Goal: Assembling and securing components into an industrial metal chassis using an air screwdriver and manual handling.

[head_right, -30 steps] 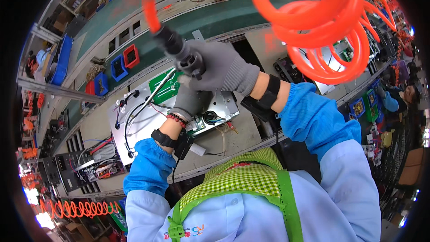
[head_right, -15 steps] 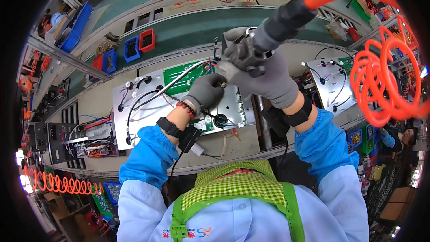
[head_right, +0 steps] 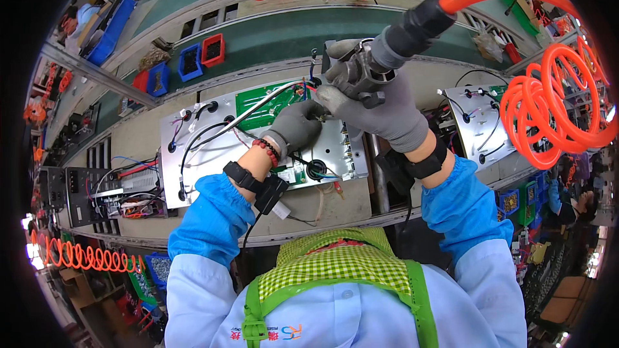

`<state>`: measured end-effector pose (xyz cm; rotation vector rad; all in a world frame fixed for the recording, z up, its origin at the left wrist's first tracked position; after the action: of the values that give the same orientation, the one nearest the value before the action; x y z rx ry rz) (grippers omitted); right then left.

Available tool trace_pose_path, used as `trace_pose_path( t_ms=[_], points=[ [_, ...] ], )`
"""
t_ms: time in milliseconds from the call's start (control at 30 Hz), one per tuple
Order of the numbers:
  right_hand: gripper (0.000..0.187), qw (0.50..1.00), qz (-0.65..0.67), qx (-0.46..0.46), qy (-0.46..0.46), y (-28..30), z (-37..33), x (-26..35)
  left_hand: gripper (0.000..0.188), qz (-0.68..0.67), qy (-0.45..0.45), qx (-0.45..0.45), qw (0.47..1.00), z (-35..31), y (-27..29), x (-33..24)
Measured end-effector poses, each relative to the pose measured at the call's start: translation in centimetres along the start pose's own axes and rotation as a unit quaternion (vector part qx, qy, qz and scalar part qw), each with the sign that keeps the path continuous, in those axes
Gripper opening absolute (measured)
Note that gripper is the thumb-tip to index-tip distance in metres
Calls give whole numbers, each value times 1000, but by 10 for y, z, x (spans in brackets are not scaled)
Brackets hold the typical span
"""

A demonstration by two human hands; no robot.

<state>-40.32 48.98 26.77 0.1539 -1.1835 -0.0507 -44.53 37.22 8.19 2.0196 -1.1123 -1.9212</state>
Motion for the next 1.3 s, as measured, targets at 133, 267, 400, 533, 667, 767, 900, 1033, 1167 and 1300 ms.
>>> trace_pose_path(
  t_ms=[133, 267, 400, 533, 667, 767, 900, 1033, 1167, 1300],
  points=[
    [51, 999, 38, 13, -6, 2, 0, -6, 26, 22, 11, -13, 1000, -2, 1, -4],
    [51, 999, -3, 32, 0, 1, -1, -8, 26, 29, 26, -6, 999, -1, -2, -2],
    [50, 1000, 6, 19, -5, 8, 0, -18, 26, 26, 24, -10, 999, 0, -3, -1],
    [51, 998, 31, -13, -48, 8, 2, -17, 26, 18, 25, -5, 1000, 0, -3, 0],
    [50, 1000, -23, 1, 1, 3, 4, -13, 27, 7, 11, -13, 1000, 3, -4, 5],
    [50, 1000, 24, 15, -12, -1, 7, -12, 24, 38, 0, -15, 999, 3, -6, 1],
    [48, 999, -20, 5, -35, -2, 11, -14, 25, 36, 0, -13, 999, 4, -7, 4],
    [50, 997, -18, 53, -44, -13, 7, -15, 27, 64, 4, -4, 998, 5, -9, 3],
    [41, 998, 5, 53, -23, -21, 14, -12, 26, 64, 1, 10, 998, 4, -9, 3],
    [41, 998, -4, 57, -22, -18, 17, -16, 26, 53, 0, 4, 999, 5, -8, 2]
  ],
)
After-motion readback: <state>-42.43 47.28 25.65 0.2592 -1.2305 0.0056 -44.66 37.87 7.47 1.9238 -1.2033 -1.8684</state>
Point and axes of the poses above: each hand's wrist, its own z-axis towards the middle knuckle, its own y-axis out of the back of the hand, x = y × z, the point moved 9 cm from there along z, towards the middle knuckle, and after that the axes turned 5 degrees about -x, right-handed, at the moved point
